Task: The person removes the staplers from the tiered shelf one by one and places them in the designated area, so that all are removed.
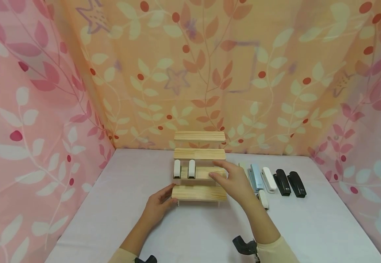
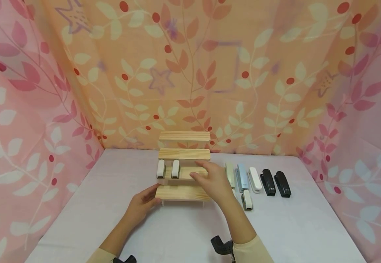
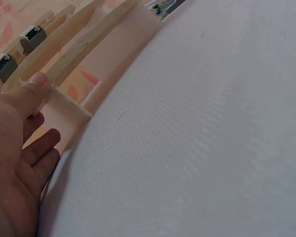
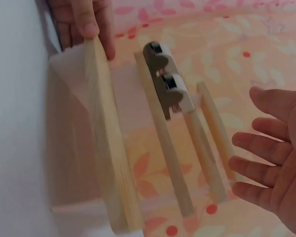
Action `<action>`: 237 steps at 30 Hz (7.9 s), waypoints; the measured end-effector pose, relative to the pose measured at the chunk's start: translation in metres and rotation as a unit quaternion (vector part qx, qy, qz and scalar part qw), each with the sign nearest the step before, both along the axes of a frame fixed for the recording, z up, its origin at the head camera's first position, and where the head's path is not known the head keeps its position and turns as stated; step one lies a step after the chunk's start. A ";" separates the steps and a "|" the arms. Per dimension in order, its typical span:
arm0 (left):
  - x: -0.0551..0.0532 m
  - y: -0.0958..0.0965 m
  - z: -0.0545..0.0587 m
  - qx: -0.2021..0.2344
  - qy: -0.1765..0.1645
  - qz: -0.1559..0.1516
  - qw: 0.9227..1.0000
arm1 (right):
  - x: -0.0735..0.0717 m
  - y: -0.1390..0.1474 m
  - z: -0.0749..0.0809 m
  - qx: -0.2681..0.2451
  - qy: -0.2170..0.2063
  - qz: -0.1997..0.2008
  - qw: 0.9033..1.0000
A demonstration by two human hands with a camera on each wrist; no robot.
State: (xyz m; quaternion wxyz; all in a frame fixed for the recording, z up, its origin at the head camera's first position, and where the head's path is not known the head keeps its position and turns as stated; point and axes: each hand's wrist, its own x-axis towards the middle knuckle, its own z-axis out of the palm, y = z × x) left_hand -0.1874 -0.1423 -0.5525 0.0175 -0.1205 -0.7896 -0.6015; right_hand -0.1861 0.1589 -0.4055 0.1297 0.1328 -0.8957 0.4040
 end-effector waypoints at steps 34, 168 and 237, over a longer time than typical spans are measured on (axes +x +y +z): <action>0.001 0.005 0.004 0.020 -0.002 -0.002 1.000 | -0.028 -0.061 -0.048 0.028 0.001 -0.023 0.999; -0.001 0.001 -0.004 -0.001 0.002 0.001 1.000 | 0.069 0.185 -0.073 0.019 0.007 -0.284 0.959; -0.002 0.004 -0.002 0.011 0.004 -0.006 1.000 | 0.060 0.214 -0.115 0.100 -0.141 -0.206 0.963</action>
